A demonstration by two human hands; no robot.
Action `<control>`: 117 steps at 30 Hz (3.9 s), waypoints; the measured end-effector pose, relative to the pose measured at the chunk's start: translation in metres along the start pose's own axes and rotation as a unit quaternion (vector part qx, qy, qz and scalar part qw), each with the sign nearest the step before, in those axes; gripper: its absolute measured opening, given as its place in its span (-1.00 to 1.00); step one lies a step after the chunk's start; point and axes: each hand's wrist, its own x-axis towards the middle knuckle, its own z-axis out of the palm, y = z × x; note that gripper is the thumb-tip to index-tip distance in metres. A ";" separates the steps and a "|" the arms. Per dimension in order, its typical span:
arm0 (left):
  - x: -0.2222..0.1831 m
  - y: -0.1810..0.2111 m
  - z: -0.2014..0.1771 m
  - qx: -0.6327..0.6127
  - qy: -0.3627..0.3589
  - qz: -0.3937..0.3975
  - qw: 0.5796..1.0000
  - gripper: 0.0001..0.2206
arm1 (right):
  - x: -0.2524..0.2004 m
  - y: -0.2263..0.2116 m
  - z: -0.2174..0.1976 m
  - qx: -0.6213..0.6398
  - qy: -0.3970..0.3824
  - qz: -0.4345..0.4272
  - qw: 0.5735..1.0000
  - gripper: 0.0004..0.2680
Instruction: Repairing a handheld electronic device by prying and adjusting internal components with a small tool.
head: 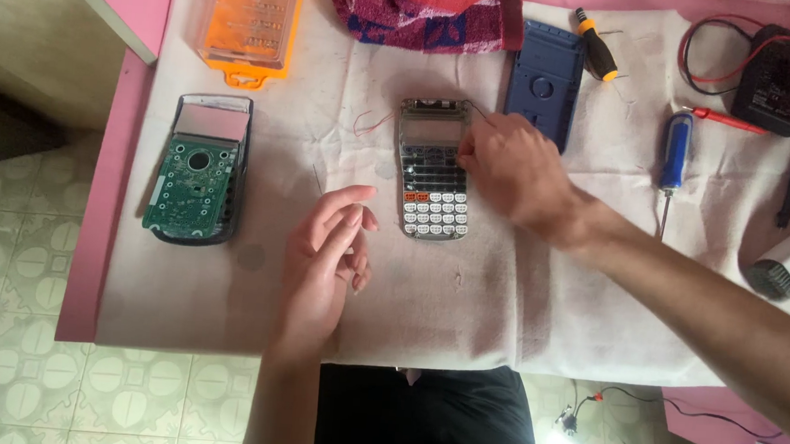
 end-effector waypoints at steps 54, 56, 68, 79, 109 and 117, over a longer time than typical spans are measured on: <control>0.048 0.018 0.051 0.665 -0.102 0.181 0.717 -0.63 | -0.034 -0.008 -0.029 0.065 -0.100 0.052 0.991 -0.85; 0.056 0.011 0.052 0.682 -0.108 0.179 0.701 -0.58 | -0.040 -0.003 -0.023 0.060 -0.075 0.028 0.995 -0.84; 0.064 0.003 0.053 0.682 -0.136 0.199 0.690 -0.65 | -0.039 0.003 -0.022 0.085 -0.054 0.038 0.994 -0.88; 0.033 0.008 0.065 0.391 -0.098 0.245 0.882 -0.73 | -0.072 -0.001 -0.065 0.663 -0.108 0.203 0.712 -0.83; -0.027 -0.063 0.073 -0.094 -0.054 -0.010 0.994 -0.96 | -0.207 0.042 -0.001 -0.017 0.295 0.185 0.937 -0.84; -0.027 -0.061 0.096 -0.171 -0.090 0.008 0.981 -0.79 | -0.220 -0.039 -0.061 0.620 0.103 0.169 0.759 -0.80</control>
